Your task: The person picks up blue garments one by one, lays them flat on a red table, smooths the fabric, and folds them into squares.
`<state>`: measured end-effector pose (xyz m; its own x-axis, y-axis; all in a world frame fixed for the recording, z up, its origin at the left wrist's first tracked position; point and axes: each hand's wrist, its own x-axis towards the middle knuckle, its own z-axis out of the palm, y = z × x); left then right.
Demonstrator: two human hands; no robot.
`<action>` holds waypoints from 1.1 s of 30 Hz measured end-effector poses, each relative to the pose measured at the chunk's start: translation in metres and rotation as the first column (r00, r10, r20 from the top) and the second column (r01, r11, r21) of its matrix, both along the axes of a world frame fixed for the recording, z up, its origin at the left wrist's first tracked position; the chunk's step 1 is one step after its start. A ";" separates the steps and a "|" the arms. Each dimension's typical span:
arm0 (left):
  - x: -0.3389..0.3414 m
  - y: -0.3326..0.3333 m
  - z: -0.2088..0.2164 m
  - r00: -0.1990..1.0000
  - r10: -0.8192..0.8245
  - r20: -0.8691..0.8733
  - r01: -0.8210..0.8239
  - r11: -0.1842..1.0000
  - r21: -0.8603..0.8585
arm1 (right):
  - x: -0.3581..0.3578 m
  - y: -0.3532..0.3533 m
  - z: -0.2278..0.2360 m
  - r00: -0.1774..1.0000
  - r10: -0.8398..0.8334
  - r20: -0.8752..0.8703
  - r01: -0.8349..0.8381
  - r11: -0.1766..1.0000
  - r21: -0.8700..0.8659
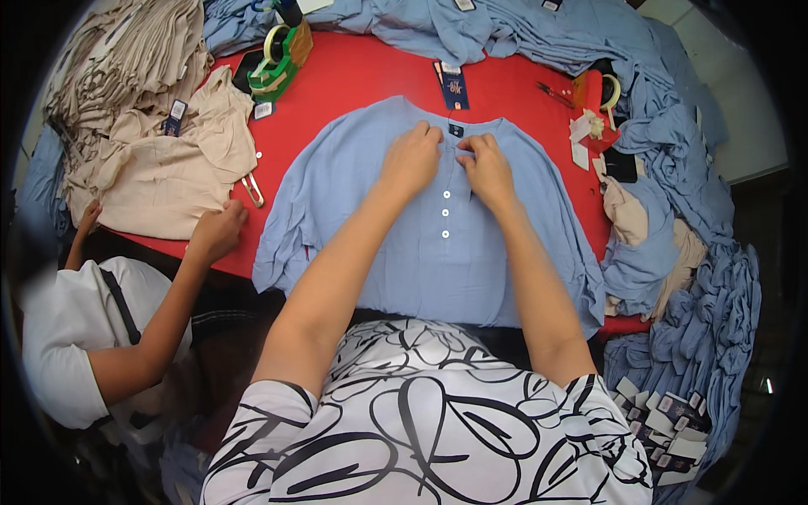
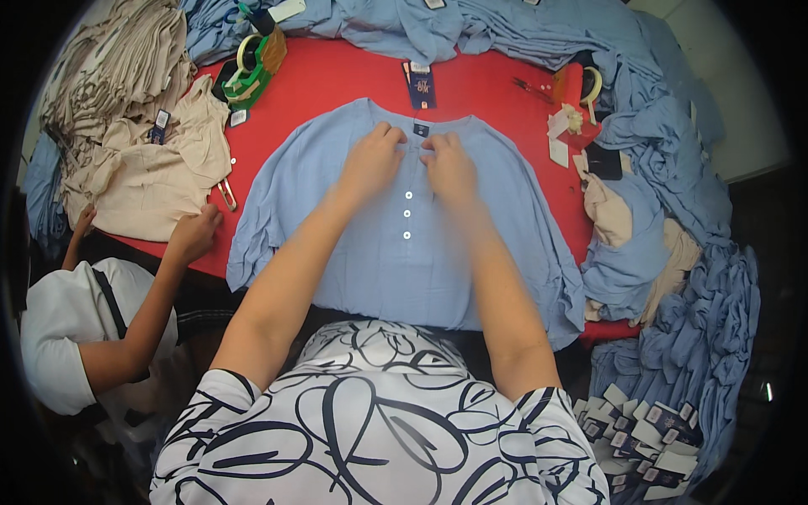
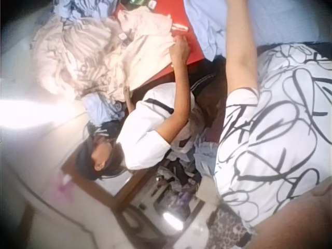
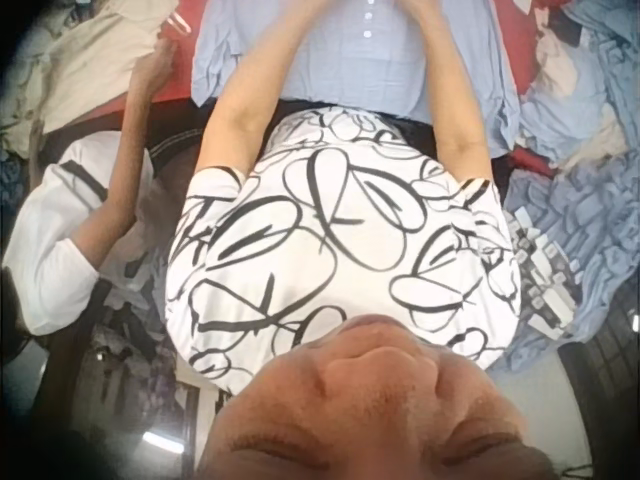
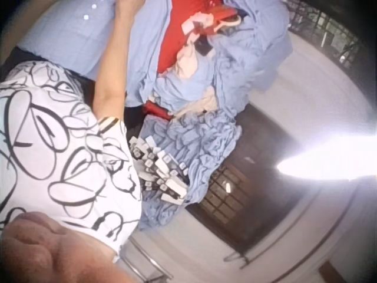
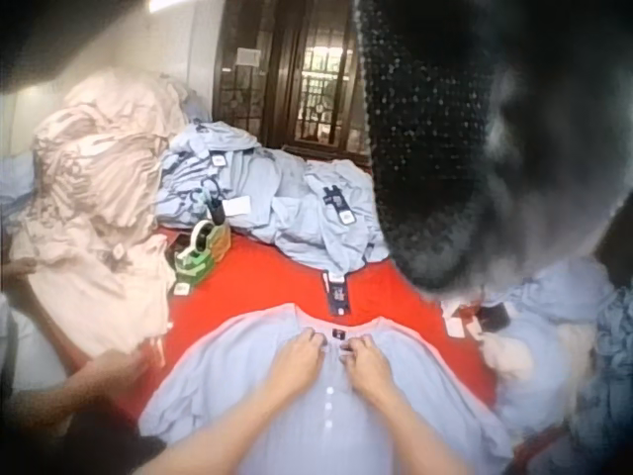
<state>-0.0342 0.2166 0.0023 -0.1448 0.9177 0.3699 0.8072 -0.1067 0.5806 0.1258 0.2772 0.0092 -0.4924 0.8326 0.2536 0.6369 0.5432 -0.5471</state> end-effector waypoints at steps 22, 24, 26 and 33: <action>-0.004 0.018 -0.011 0.981 -0.061 0.185 0.042 0.994 0.104 | 0.007 0.020 0.009 0.983 0.046 -0.180 -0.074 0.985 -0.153; -0.010 0.024 -0.011 0.985 -0.105 0.134 0.100 0.994 0.041 | 0.005 0.026 0.009 0.974 0.047 -0.219 -0.092 0.976 -0.198; -0.007 0.029 -0.006 0.978 -0.084 0.193 0.078 0.996 0.037 | 0.003 0.035 0.008 0.989 0.037 -0.146 -0.068 0.975 -0.210; 0.002 0.038 -0.013 0.997 0.079 0.011 -0.080 0.984 0.157 | -0.018 0.042 0.004 0.993 -0.105 0.062 0.107 0.994 -0.034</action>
<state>-0.0318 0.2546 -0.0105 -0.2167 0.8336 0.5081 0.8141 -0.1329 0.5653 0.1078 0.3192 0.0132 -0.4144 0.8892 0.1941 0.7217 0.4510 -0.5251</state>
